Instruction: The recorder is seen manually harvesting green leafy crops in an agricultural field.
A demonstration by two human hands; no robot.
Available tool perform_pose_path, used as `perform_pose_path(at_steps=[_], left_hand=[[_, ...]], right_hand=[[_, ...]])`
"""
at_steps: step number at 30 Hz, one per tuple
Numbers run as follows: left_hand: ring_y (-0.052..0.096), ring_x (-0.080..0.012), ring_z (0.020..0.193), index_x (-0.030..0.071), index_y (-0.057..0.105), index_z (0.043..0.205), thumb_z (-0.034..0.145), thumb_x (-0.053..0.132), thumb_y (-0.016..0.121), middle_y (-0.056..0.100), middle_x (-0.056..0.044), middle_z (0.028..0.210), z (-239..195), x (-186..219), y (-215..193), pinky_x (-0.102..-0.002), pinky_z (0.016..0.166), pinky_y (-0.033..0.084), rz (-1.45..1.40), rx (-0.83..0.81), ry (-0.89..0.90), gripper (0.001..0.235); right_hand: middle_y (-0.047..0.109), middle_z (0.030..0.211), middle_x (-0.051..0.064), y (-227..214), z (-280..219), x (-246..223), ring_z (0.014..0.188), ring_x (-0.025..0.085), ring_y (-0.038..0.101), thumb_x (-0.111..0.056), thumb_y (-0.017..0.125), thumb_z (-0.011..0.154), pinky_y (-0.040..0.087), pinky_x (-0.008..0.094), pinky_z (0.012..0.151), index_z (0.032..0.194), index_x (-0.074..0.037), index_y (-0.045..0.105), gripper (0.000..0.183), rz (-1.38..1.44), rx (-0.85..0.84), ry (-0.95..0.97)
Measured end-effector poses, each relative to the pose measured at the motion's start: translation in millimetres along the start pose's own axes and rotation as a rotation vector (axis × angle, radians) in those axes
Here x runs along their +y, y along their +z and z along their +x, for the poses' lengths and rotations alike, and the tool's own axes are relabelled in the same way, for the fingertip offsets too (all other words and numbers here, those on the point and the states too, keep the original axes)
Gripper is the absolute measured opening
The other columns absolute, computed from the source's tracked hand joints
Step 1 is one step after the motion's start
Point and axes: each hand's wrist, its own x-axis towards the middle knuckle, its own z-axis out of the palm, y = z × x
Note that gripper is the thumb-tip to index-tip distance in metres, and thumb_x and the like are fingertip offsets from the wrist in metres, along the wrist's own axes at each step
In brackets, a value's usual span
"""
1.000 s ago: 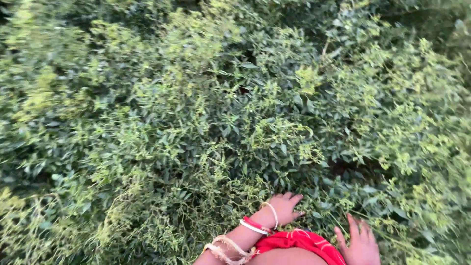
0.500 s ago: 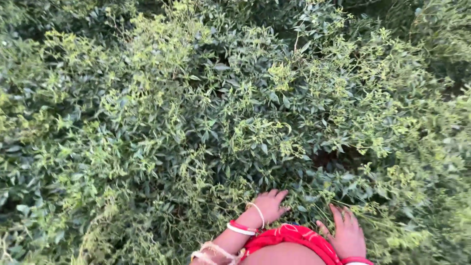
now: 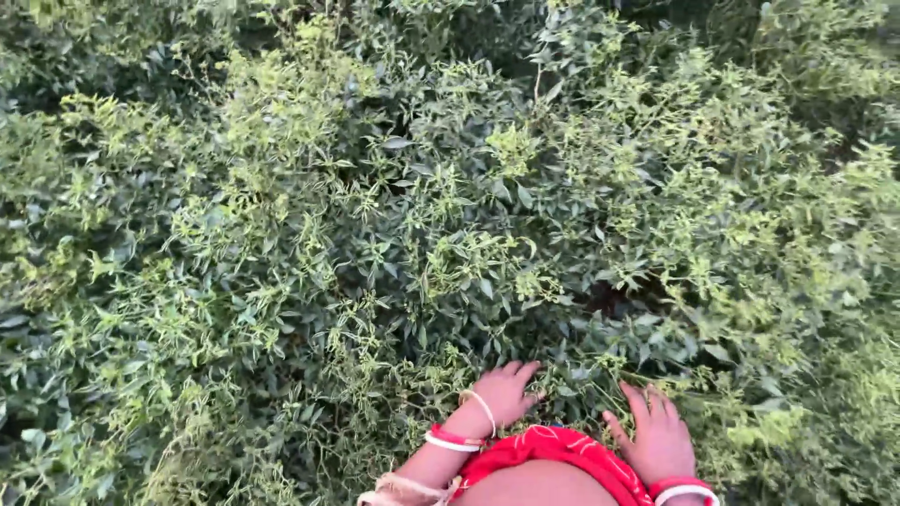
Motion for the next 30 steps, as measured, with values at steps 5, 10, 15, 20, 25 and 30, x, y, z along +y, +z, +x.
perform_pose_path(at_steps=[5, 10, 15, 20, 25, 30], left_hand=[[0.057, -0.0419, 0.125, 0.017, 0.04, 0.155, 0.095, 0.04, 0.062, 0.055, -0.021, 0.141, -1, 0, 3, -0.055, 0.105, 0.044, -0.004, -0.009, 0.004, 0.067], [0.057, -0.0418, 0.125, 0.017, 0.041, 0.154, 0.096, 0.041, 0.062, 0.055, -0.021, 0.141, 2, 0, 7, -0.054, 0.104, 0.045, -0.022, -0.013, -0.002, 0.066], [0.057, -0.0418, 0.125, 0.017, 0.04, 0.154, 0.096, 0.041, 0.062, 0.055, -0.02, 0.141, 0, 2, 4, -0.054, 0.105, 0.045, -0.025, -0.018, -0.014, 0.067], [0.057, -0.0411, 0.125, 0.018, 0.041, 0.154, 0.094, 0.039, 0.063, 0.055, -0.019, 0.141, -1, 6, 6, -0.055, 0.106, 0.043, -0.024, -0.033, -0.032, 0.067], [0.056, -0.0404, 0.128, 0.018, 0.041, 0.155, 0.094, 0.04, 0.063, 0.054, -0.02, 0.143, 0, 7, 7, -0.055, 0.109, 0.041, -0.013, -0.048, -0.048, 0.068], [0.048, -0.0439, 0.136, 0.013, 0.045, 0.152, 0.095, 0.047, 0.064, 0.047, -0.023, 0.15, -5, 35, -27, -0.055, 0.112, 0.039, -0.056, 0.018, 0.004, 0.068]], right_hand=[[0.056, 0.141, 0.015, -3, -2, -4, 0.138, 0.034, 0.049, -0.061, 0.059, 0.085, 0.049, 0.048, 0.105, 0.144, -0.025, 0.049, 0.07, -0.043, -0.057, -0.003], [0.055, 0.143, 0.016, 13, -9, 8, 0.135, 0.034, 0.05, -0.061, 0.061, 0.083, 0.049, 0.049, 0.104, 0.145, -0.027, 0.049, 0.072, 0.028, -0.02, 0.024], [0.056, 0.141, 0.014, 5, -5, 2, 0.137, 0.033, 0.05, -0.061, 0.061, 0.082, 0.049, 0.048, 0.104, 0.146, -0.029, 0.048, 0.072, -0.017, -0.034, 0.027], [0.056, 0.14, 0.014, 11, -10, 9, 0.136, 0.033, 0.05, -0.061, 0.06, 0.084, 0.049, 0.047, 0.105, 0.146, -0.028, 0.048, 0.071, -0.029, -0.027, 0.002], [0.057, 0.139, 0.016, 12, -11, 12, 0.134, 0.035, 0.05, -0.06, 0.06, 0.084, 0.047, 0.048, 0.107, 0.145, -0.026, 0.049, 0.071, 0.005, -0.002, -0.02], [0.057, 0.138, 0.016, 10, -10, 13, 0.134, 0.036, 0.049, -0.059, 0.061, 0.084, 0.046, 0.047, 0.106, 0.145, -0.024, 0.049, 0.071, 0.016, -0.024, -0.023]])
